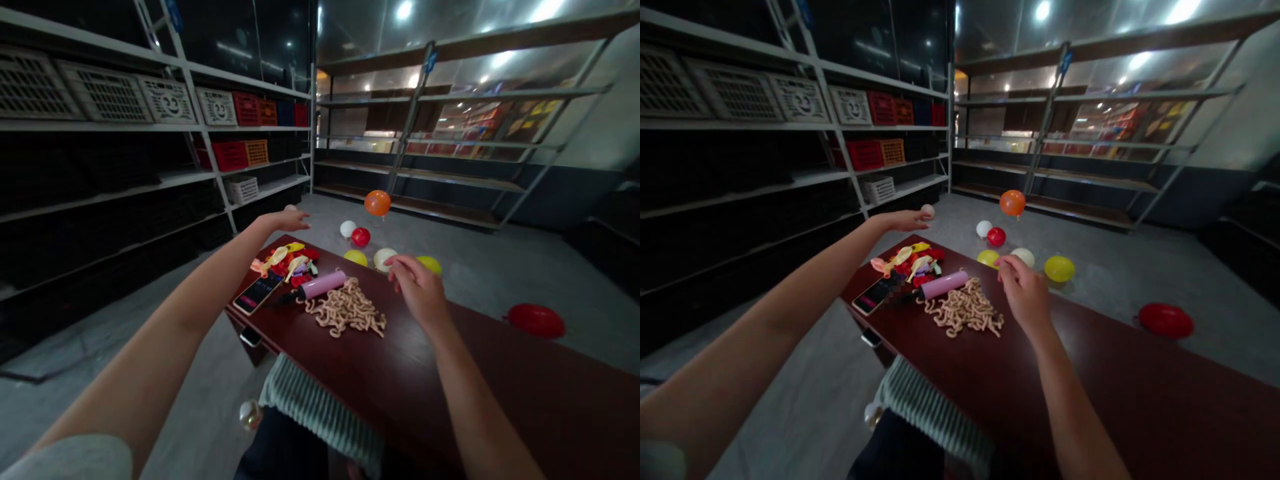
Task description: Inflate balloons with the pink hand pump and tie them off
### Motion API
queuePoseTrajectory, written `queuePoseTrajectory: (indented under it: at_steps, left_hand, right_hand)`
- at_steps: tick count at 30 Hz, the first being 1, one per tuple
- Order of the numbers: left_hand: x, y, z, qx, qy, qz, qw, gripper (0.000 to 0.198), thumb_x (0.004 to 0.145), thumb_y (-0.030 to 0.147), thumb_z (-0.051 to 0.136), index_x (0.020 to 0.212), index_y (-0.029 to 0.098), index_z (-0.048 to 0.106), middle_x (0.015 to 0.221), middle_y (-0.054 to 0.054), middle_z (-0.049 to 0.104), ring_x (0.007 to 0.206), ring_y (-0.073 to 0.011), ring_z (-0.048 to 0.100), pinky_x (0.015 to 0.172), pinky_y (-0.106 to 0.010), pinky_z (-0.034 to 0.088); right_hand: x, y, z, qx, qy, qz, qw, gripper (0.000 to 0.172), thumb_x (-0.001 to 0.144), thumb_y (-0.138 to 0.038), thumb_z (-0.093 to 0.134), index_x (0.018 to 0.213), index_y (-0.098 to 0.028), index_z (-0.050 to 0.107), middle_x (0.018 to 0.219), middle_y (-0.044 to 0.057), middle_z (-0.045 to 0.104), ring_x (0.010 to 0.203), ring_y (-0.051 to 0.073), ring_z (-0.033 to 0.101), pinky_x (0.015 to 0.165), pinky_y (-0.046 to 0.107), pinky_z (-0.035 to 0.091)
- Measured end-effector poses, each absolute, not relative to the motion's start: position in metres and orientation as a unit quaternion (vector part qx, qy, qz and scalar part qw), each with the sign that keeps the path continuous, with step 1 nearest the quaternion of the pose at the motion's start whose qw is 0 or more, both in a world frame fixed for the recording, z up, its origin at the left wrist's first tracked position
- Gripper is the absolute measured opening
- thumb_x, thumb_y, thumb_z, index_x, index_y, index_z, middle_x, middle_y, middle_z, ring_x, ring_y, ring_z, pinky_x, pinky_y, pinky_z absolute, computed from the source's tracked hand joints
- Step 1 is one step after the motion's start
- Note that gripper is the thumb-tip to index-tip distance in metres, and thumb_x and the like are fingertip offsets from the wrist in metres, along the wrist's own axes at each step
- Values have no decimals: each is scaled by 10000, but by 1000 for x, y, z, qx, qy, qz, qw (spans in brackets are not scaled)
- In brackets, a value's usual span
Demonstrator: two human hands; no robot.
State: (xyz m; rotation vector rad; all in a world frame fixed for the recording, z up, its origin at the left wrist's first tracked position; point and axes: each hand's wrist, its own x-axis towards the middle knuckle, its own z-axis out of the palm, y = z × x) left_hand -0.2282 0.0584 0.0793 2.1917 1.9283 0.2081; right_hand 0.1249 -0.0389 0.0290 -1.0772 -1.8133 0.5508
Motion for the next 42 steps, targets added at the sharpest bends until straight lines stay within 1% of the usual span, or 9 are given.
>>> queuePoseTrajectory:
  at_steps: [4, 7, 13, 18, 23, 28, 32, 38, 42]
  left_hand:
    - [-268, 22, 47, 733, 668, 82, 101, 574, 882, 409, 546, 1393, 150, 521, 1373, -145, 581, 1161, -270, 596, 933, -304, 435]
    - [-284, -5, 18, 748, 645, 109, 112, 452, 910, 383, 521, 1306, 179, 599, 1264, -96, 663, 1087, -227, 633, 892, -272, 456]
    - [-286, -32, -34, 786, 583, 183, 93, 327, 907, 244, 524, 1182, 146, 670, 1209, -78, 686, 1090, -192, 627, 963, -269, 442]
    - [-270, -24, -63, 769, 602, 206, 69, 339, 877, 229, 582, 1201, 162, 657, 1237, -81, 669, 1135, -210, 600, 995, -305, 431]
    - [-252, -8, -81, 723, 658, 199, 66, 417, 846, 313, 640, 1236, 164, 624, 1213, -117, 657, 1116, -256, 595, 958, -344, 438]
    - [-243, 4, -86, 686, 696, 192, 87, 234, 802, 328, 664, 955, 159, 715, 1025, -135, 696, 960, -303, 636, 826, -385, 468]
    - [-249, 9, -75, 658, 704, 246, 106, 331, 762, 485, 703, 879, 176, 729, 957, -118, 702, 939, -303, 634, 813, -376, 458]
    - [-254, 12, -45, 623, 649, 406, 160, 330, 936, 380, 495, 1015, 134, 700, 947, -73, 708, 867, -193, 643, 769, -280, 484]
    - [-224, 4, -25, 491, 517, 605, 355, 232, 884, 275, 593, 1061, 130, 628, 864, -48, 680, 734, -149, 634, 713, -264, 510]
  right_hand:
    - [99, -41, 1, -450, -783, 188, 386, 277, 910, -430, 466, 965, -248, 667, 781, 15, 679, 656, 171, 621, 623, 298, 448]
    - [79, -41, -23, -440, -813, 160, 346, 264, 908, -401, 473, 1018, -251, 660, 946, 45, 705, 791, 205, 651, 722, 342, 484]
    - [37, -25, -63, -345, -895, 62, 276, 380, 867, -255, 487, 1229, -206, 592, 1254, 109, 624, 1160, 283, 555, 997, 463, 430]
    - [11, -13, -83, -312, -928, 8, 205, 572, 810, -155, 480, 1377, -232, 493, 1373, 69, 564, 1243, 294, 468, 1061, 506, 356]
    - [-2, -14, -95, -359, -916, -40, 171, 596, 803, -205, 532, 1396, -260, 490, 1345, 83, 541, 1202, 335, 427, 1027, 538, 335]
    - [-1, -17, -93, -384, -901, -62, 194, 440, 779, -260, 614, 1219, -283, 634, 1253, 98, 544, 1101, 342, 448, 934, 522, 394]
    - [9, -17, -84, -379, -887, -16, 262, 438, 787, -313, 647, 1224, -280, 626, 1249, 106, 541, 1114, 329, 479, 934, 499, 429]
    - [26, -5, -64, -388, -787, 156, 454, 511, 742, -414, 714, 1194, -211, 590, 1195, 118, 624, 1117, 287, 560, 977, 480, 436]
    - [36, -9, -43, -386, -675, 352, 520, 535, 700, -476, 722, 1138, -204, 579, 1173, 104, 659, 1052, 265, 621, 918, 427, 486]
